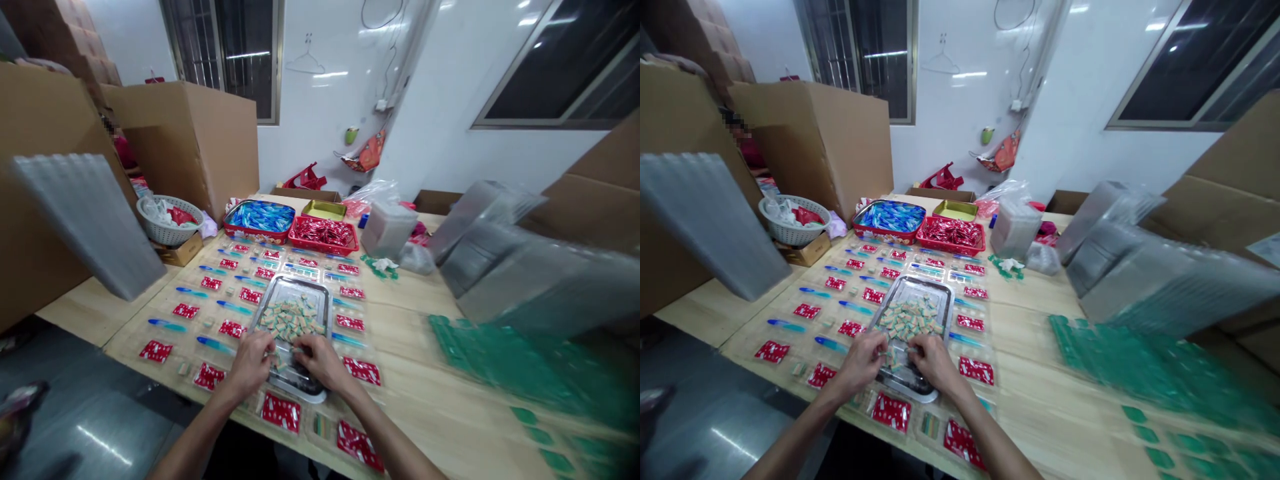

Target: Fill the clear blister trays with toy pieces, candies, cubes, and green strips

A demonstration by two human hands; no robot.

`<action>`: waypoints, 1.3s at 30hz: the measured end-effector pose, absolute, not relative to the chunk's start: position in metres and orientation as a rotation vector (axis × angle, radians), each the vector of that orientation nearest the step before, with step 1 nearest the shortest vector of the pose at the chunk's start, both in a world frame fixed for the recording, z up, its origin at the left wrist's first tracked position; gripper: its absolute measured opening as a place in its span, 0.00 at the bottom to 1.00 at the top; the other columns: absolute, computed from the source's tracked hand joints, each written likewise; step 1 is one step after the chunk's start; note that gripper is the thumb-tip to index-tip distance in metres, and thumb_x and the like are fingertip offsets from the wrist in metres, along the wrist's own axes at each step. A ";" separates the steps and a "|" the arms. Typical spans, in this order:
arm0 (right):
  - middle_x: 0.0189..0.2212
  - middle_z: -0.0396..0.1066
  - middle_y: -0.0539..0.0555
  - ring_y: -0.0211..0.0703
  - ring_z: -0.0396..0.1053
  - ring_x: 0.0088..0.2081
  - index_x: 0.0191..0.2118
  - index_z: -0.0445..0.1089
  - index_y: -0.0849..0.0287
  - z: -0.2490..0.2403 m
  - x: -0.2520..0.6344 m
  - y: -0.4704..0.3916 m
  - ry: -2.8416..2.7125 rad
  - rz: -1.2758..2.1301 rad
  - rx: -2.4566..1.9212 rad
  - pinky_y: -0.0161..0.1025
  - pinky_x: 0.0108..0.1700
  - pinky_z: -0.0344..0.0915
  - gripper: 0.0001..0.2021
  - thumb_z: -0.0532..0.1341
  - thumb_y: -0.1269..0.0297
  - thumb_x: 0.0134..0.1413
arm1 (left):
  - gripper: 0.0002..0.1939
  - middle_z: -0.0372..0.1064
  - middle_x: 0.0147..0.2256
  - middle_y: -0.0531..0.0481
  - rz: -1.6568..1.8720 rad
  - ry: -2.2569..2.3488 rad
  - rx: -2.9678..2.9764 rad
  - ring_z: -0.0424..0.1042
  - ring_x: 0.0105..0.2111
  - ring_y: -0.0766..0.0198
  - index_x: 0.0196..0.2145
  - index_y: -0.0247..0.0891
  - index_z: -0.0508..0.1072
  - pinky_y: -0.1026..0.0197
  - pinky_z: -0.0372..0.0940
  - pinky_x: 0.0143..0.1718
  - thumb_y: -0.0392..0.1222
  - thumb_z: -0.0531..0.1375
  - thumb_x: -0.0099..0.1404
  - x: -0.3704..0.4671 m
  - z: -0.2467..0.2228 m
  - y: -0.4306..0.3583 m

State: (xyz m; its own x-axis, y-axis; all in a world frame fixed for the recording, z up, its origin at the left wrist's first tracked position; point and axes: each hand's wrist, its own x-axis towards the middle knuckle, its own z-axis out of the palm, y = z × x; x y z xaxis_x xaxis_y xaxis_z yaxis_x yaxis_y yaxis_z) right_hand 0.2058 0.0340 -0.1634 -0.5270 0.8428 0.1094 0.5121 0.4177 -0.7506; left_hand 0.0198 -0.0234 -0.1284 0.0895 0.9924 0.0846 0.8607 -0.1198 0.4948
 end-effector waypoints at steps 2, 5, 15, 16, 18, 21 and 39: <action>0.25 0.71 0.50 0.39 0.66 0.30 0.30 0.73 0.60 -0.161 0.209 0.034 -2.218 0.895 -1.161 0.33 0.33 0.54 0.08 0.58 0.75 0.44 | 0.10 0.68 0.30 0.51 0.581 1.736 2.103 0.66 0.35 0.61 0.27 0.38 0.65 0.60 0.53 0.37 0.26 0.52 0.49 0.033 -0.131 -0.025; 0.27 0.73 0.51 0.41 0.67 0.32 0.29 0.73 0.60 -0.157 0.214 0.034 -2.241 0.886 -1.177 0.33 0.34 0.55 0.08 0.58 0.76 0.43 | 0.11 0.67 0.30 0.50 0.583 1.663 2.089 0.65 0.34 0.61 0.27 0.38 0.65 0.62 0.54 0.35 0.25 0.52 0.48 0.049 -0.141 -0.023; 0.27 0.72 0.51 0.40 0.66 0.32 0.28 0.71 0.60 -0.155 0.207 0.027 -2.195 0.865 -1.175 0.33 0.35 0.55 0.07 0.58 0.77 0.44 | 0.10 0.67 0.26 0.52 0.546 1.807 2.007 0.66 0.30 0.64 0.26 0.37 0.68 0.63 0.52 0.31 0.25 0.53 0.50 0.050 -0.149 -0.013; 0.27 0.72 0.51 0.40 0.67 0.32 0.27 0.70 0.60 -0.156 0.205 0.026 -2.219 0.831 -1.183 0.34 0.36 0.55 0.07 0.57 0.77 0.44 | 0.10 0.67 0.25 0.52 0.531 1.810 2.011 0.66 0.30 0.64 0.26 0.37 0.68 0.63 0.52 0.31 0.25 0.53 0.50 0.049 -0.148 -0.012; 0.27 0.73 0.51 0.41 0.67 0.33 0.26 0.70 0.59 -0.156 0.200 0.025 -2.267 0.787 -1.178 0.35 0.37 0.54 0.07 0.57 0.76 0.45 | 0.11 0.67 0.25 0.53 0.500 1.817 2.023 0.66 0.29 0.64 0.26 0.37 0.69 0.63 0.52 0.31 0.25 0.53 0.49 0.046 -0.147 -0.013; 0.29 0.73 0.52 0.41 0.67 0.35 0.28 0.70 0.59 -0.154 0.197 0.025 -2.333 0.708 -1.169 0.37 0.41 0.53 0.07 0.57 0.77 0.47 | 0.11 0.66 0.24 0.53 0.461 1.841 2.039 0.65 0.29 0.64 0.25 0.38 0.68 0.63 0.53 0.31 0.25 0.53 0.48 0.038 -0.142 -0.014; 0.24 0.71 0.52 0.40 0.64 0.29 0.27 0.71 0.60 -0.163 0.215 0.021 -2.351 0.839 -1.256 0.34 0.30 0.50 0.08 0.56 0.77 0.40 | 0.19 0.68 0.37 0.47 0.545 1.655 2.070 0.67 0.40 0.59 0.37 0.39 0.63 0.59 0.59 0.41 0.23 0.50 0.49 0.059 -0.155 -0.026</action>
